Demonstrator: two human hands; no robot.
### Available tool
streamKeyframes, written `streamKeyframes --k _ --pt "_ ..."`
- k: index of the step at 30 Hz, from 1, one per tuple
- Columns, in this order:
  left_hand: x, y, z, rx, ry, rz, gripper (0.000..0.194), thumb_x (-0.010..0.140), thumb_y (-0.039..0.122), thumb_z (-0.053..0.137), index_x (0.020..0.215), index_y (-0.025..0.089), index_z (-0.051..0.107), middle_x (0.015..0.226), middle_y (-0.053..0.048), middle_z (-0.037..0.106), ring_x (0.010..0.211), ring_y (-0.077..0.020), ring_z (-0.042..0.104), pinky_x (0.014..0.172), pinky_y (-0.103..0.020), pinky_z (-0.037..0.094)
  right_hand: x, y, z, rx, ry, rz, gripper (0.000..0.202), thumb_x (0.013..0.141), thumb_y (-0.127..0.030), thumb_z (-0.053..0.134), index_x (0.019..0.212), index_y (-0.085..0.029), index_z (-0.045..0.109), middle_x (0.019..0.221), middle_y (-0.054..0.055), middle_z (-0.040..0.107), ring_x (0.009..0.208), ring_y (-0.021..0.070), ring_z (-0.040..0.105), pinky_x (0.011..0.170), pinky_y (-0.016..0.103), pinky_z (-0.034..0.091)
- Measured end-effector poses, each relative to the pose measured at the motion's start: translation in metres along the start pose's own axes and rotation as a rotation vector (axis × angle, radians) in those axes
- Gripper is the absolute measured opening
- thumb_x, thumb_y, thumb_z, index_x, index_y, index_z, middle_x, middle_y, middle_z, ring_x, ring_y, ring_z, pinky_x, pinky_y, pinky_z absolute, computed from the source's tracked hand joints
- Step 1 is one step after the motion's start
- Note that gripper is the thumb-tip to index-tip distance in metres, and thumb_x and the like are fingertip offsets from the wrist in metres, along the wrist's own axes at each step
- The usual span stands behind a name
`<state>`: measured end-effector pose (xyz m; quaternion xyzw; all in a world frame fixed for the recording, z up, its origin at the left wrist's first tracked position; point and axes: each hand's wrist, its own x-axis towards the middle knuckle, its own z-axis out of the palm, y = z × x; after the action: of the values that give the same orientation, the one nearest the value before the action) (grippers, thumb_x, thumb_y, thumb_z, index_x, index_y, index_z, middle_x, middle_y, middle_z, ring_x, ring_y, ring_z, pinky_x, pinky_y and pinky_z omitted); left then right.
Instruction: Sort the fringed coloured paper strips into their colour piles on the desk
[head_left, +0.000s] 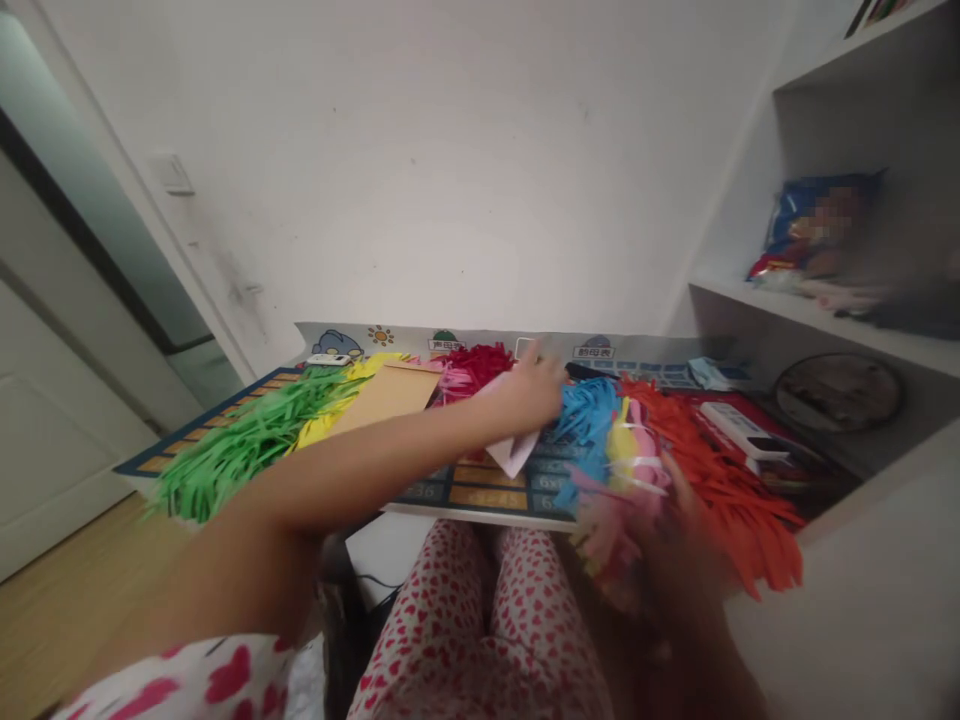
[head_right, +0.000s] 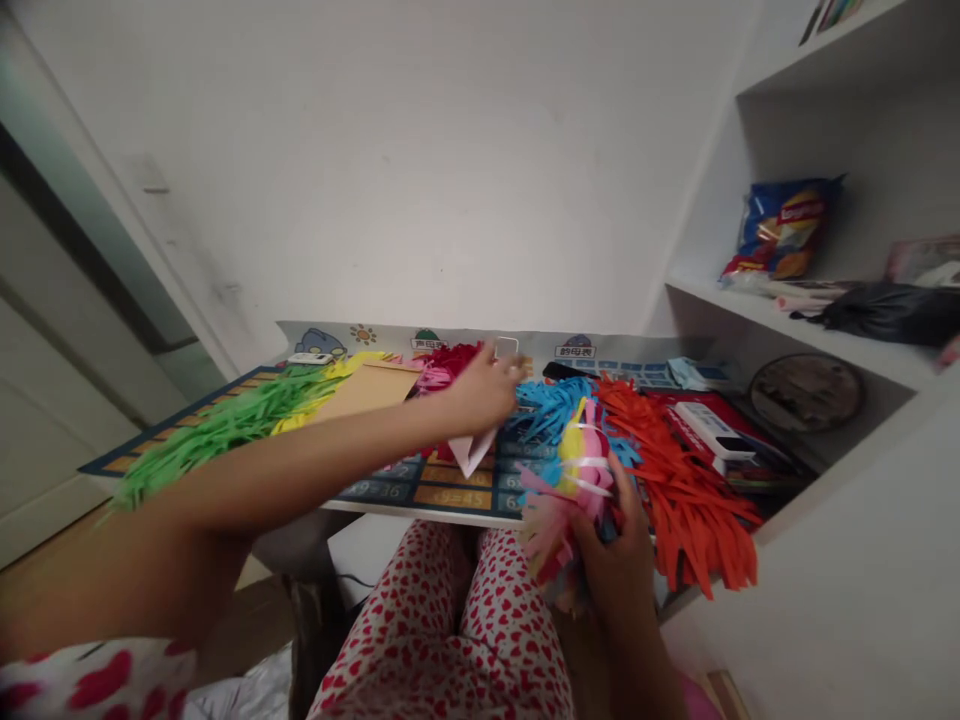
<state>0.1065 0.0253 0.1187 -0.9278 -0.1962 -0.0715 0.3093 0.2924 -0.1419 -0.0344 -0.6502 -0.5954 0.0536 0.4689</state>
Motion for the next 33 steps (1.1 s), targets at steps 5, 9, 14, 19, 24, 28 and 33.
streamKeyframes --k 5,9,14,19,24,28,33 --pt "-0.009 0.092 0.072 -0.268 0.021 -0.026 0.043 0.097 0.024 0.041 0.14 0.026 0.049 0.154 -0.013 0.038 0.138 -0.0364 0.037 0.104 -0.065 0.033 -0.027 0.012 -0.012 0.084 0.176 0.131 0.072 0.084 -0.036 0.054 0.151 -0.039 0.027 0.138 0.006 0.054 0.134 0.0322 0.046 0.095 0.047 0.053" --pt "-0.041 0.108 0.097 -0.381 -0.122 -0.356 0.072 0.084 0.03 0.06 0.149 0.017 0.033 0.154 -0.023 0.033 0.139 -0.0426 0.034 0.106 -0.064 0.032 -0.033 0.017 -0.011 0.087 0.149 0.064 0.068 0.086 -0.034 0.053 0.15 -0.036 0.03 0.142 0.006 0.051 0.135 0.0322 0.044 0.103 0.052 0.046" --pt "-0.062 0.099 0.102 -0.405 -0.197 -0.39 0.054 0.087 0.027 0.054 0.138 0.011 0.047 0.142 -0.023 0.048 0.133 -0.0354 0.044 0.106 -0.054 0.04 -0.034 0.013 0.014 0.032 -0.203 -0.219 0.068 0.083 -0.017 0.045 0.149 -0.025 0.036 0.155 0.009 0.036 0.141 0.0258 0.038 0.114 0.047 0.036" --pt "-0.056 0.1 0.104 -0.403 -0.207 -0.376 0.042 0.091 0.027 0.05 0.13 0.01 0.054 0.134 -0.02 0.056 0.129 -0.0322 0.049 0.103 -0.049 0.044 -0.027 0.005 0.023 -0.284 -0.555 -0.255 0.069 0.074 -0.008 0.047 0.142 -0.018 0.049 0.154 0.014 0.037 0.139 0.0279 0.04 0.11 0.046 0.04" --pt "-0.052 0.108 0.103 -0.384 -0.196 -0.388 0.044 0.094 0.024 0.045 0.135 0.007 0.051 0.141 -0.024 0.052 0.132 -0.0367 0.047 0.103 -0.056 0.042 -0.015 -0.013 0.006 -0.372 -0.629 -0.303 0.056 0.081 -0.006 0.045 0.135 -0.021 0.055 0.143 0.013 0.052 0.126 0.0258 0.053 0.103 0.042 0.044" --pt "-0.054 0.114 0.102 -0.381 -0.199 -0.376 0.044 0.095 0.02 0.044 0.137 0.007 0.05 0.144 -0.025 0.049 0.134 -0.037 0.046 0.105 -0.057 0.041 0.001 -0.037 0.001 -0.423 -0.666 -0.275 0.043 0.082 -0.007 0.048 0.12 -0.02 0.062 0.128 0.012 0.061 0.113 0.0243 0.059 0.096 0.037 0.045" --pt "-0.054 0.116 0.096 -0.375 -0.197 -0.318 0.045 0.096 0.012 0.039 0.14 0.006 0.048 0.144 -0.024 0.048 0.136 -0.0342 0.045 0.106 -0.052 0.041 0.024 -0.053 0.011 -0.469 -0.529 -0.177 0.026 0.086 -0.016 0.049 0.107 -0.016 0.064 0.112 0.012 0.065 0.104 0.0226 0.06 0.092 0.033 0.044"
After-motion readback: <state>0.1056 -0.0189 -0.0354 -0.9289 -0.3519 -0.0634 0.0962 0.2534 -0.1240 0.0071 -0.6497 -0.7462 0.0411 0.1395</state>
